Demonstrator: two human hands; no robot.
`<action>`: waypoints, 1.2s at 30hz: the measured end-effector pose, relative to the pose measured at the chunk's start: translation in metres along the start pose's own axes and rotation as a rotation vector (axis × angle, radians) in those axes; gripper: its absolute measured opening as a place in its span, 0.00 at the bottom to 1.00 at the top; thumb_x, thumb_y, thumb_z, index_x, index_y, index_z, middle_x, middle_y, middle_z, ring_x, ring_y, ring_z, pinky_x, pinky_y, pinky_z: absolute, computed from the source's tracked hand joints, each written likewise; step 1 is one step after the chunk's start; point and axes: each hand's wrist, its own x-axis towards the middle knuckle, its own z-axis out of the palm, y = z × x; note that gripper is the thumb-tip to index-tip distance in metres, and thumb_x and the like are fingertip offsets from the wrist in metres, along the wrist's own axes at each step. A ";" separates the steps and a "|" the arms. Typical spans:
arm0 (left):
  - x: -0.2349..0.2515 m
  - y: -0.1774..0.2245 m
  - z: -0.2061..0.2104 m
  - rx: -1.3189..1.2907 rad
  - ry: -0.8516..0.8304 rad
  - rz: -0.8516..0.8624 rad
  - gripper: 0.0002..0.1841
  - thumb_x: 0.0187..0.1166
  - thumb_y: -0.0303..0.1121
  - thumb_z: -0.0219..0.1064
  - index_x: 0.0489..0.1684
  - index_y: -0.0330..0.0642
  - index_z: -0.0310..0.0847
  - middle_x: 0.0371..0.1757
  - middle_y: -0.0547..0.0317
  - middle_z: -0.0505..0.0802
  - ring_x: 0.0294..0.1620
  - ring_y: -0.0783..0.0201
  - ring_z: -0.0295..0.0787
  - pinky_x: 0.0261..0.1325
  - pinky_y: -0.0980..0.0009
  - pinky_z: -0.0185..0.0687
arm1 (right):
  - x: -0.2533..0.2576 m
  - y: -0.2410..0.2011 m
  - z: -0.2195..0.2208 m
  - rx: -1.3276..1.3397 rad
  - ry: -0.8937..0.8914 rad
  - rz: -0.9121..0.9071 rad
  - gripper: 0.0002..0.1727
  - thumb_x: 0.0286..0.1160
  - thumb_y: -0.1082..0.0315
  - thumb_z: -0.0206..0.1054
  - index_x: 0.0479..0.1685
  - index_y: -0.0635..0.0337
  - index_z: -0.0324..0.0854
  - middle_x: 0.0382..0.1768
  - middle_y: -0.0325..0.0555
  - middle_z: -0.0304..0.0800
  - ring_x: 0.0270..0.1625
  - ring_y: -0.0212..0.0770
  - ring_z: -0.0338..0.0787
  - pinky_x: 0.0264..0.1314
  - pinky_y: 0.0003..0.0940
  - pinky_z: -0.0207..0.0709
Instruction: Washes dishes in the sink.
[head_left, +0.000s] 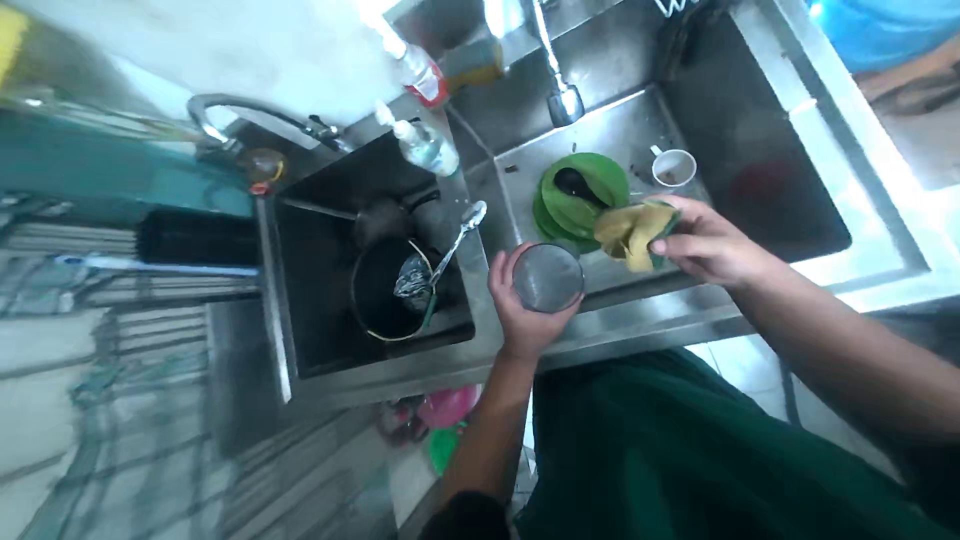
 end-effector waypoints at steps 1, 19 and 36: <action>0.000 0.005 -0.002 -0.033 0.019 -0.005 0.66 0.43 0.38 0.94 0.88 0.55 0.43 0.78 0.54 0.81 0.77 0.58 0.80 0.78 0.59 0.79 | 0.003 -0.007 0.012 -0.059 -0.027 -0.060 0.24 0.71 0.59 0.76 0.69 0.40 0.84 0.54 0.28 0.92 0.52 0.26 0.91 0.55 0.26 0.88; 0.017 -0.012 -0.073 0.004 -0.248 0.035 0.44 0.41 0.39 0.86 0.69 0.33 0.81 0.66 0.41 0.87 0.71 0.49 0.81 0.74 0.53 0.78 | 0.022 -0.008 0.161 -1.601 -0.427 -0.361 0.28 0.65 0.69 0.67 0.70 0.63 0.80 0.72 0.63 0.82 0.83 0.65 0.73 0.90 0.60 0.57; 0.044 -0.014 -0.090 0.188 -0.646 0.178 0.50 0.39 0.36 0.91 0.76 0.37 0.76 0.63 0.34 0.85 0.63 0.37 0.83 0.63 0.40 0.80 | -0.003 0.007 0.203 -0.935 -0.117 0.437 0.45 0.76 0.62 0.62 0.95 0.58 0.45 0.75 0.58 0.77 0.69 0.41 0.84 0.73 0.42 0.79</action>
